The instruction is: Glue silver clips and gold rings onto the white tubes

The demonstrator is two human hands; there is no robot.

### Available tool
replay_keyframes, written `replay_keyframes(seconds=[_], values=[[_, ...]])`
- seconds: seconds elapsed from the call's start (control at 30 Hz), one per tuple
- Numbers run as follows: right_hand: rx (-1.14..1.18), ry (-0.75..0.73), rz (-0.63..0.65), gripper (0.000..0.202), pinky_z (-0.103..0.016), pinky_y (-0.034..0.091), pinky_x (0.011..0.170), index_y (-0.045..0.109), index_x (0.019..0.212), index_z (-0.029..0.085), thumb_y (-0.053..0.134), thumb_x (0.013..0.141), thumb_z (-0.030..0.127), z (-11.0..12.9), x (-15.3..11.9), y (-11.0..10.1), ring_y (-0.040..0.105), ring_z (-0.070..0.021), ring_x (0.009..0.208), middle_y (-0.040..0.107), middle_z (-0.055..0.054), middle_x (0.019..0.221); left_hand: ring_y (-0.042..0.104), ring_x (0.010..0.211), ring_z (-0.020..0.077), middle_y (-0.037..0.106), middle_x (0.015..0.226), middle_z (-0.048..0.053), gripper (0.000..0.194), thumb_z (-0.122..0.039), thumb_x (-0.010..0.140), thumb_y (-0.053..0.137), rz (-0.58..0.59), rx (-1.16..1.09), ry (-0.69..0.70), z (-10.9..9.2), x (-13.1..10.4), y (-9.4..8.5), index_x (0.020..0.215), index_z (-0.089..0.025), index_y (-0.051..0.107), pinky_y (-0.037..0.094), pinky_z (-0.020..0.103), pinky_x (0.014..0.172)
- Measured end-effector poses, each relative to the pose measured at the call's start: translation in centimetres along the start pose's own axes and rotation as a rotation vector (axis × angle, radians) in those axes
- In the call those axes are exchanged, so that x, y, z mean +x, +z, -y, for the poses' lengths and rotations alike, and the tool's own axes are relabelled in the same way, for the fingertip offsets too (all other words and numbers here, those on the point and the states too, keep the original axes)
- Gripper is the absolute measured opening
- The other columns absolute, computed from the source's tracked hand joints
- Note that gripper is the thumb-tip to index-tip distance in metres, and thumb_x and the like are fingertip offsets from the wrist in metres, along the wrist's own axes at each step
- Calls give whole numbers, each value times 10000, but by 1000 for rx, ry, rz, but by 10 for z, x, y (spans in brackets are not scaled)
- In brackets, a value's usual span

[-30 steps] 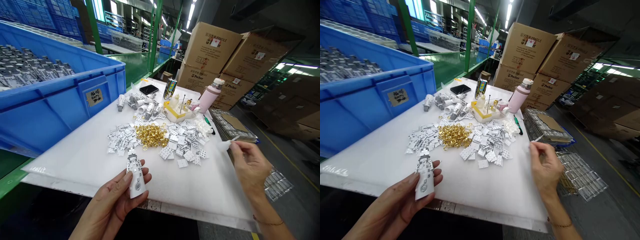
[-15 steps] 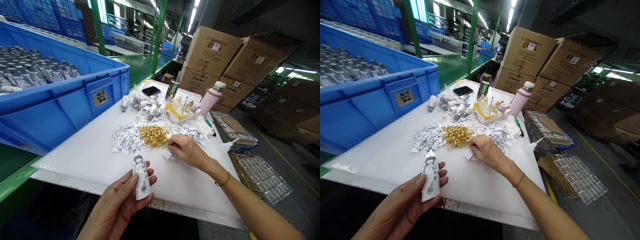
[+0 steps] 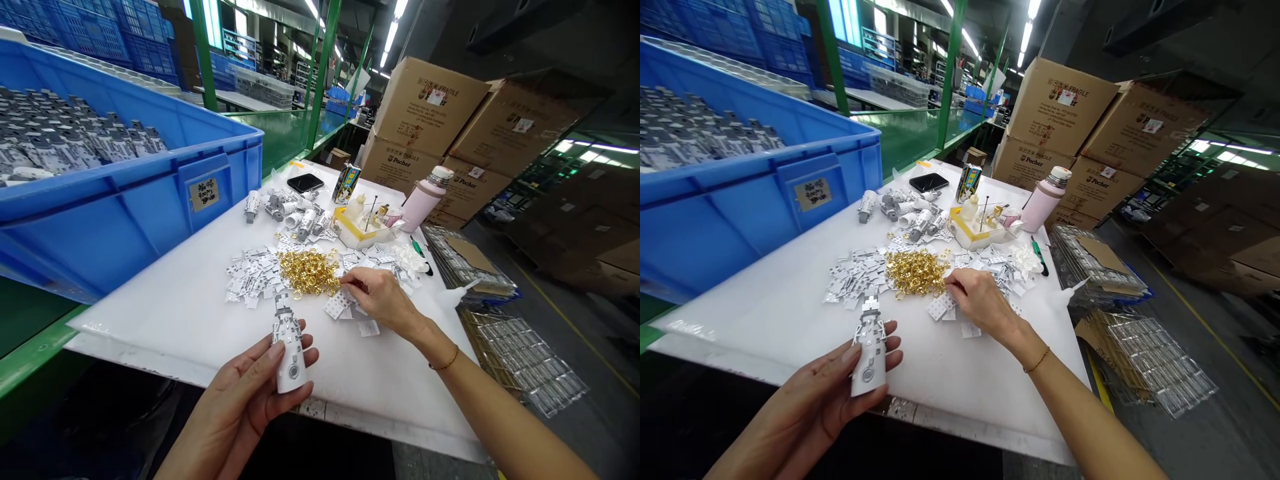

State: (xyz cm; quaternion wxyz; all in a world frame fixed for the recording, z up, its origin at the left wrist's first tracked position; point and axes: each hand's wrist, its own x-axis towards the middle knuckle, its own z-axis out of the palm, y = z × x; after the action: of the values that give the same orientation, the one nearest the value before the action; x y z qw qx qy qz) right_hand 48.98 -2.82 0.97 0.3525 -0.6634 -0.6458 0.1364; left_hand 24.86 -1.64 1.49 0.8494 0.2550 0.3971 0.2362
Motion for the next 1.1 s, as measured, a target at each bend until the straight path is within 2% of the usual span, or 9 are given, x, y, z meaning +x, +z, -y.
replay_keyframes(seconds=[0.1,0.2,0.33,0.43,0.53,0.63,0.7,0.87,1.1], values=[[102,27,-47,126,-289,381,672,680,755,182,605,824,107,1,0,-1,519,-143,674,628,-15,720,668,1106,270,756,1116,96,306,-247,857,672,24,-8,-1,0,0,0,1151,-167,702,632,268,750],[291,101,-86,39,-262,413,624,679,815,190,655,840,207,3,-5,-3,514,-131,670,606,-10,744,684,1069,247,760,1104,92,284,-248,877,649,44,-9,7,-2,-1,2,1144,-171,707,627,257,749],[632,253,-76,154,-214,481,539,653,866,205,676,856,357,14,-24,-5,556,-94,604,655,-10,824,700,1009,216,773,1048,86,236,-245,898,623,86,-20,21,-4,-1,8,1095,-170,729,622,240,742],[843,337,-70,152,-198,558,662,648,825,204,694,852,346,27,-44,-5,642,-83,726,702,-36,1028,692,1009,203,774,1019,74,210,-250,904,615,108,-27,28,-4,-1,13,1053,-174,742,620,235,744],[980,385,-88,116,-180,577,722,679,899,233,722,838,321,37,-59,-3,673,-66,731,722,-12,1011,684,1014,200,771,989,65,193,-252,907,610,151,-28,21,-3,-1,19,1012,-174,752,620,238,755],[1119,437,-132,221,-153,584,708,714,1016,258,765,803,289,42,-70,-1,692,-73,751,735,-7,964,690,987,198,768,966,67,182,-252,906,609,185,-38,8,-2,-1,24,965,-173,762,622,237,748],[1192,464,-171,206,-138,584,703,740,989,241,780,788,261,44,-74,1,701,-79,758,740,-12,941,690,993,204,765,969,71,175,-241,901,613,179,-38,5,0,-1,26,955,-170,764,622,237,746],[1129,349,-205,124,-148,577,781,740,964,244,734,841,230,45,-84,9,707,-85,817,729,3,980,684,1043,220,768,1014,78,195,-219,908,599,142,-43,-2,4,-1,29,1022,-184,752,624,238,738],[919,155,-265,168,-182,567,870,700,1009,277,662,896,158,42,-95,18,698,-89,903,684,26,1083,693,1029,214,773,1035,76,191,-211,903,606,161,-39,-17,7,0,33,1024,-187,752,627,243,738]])
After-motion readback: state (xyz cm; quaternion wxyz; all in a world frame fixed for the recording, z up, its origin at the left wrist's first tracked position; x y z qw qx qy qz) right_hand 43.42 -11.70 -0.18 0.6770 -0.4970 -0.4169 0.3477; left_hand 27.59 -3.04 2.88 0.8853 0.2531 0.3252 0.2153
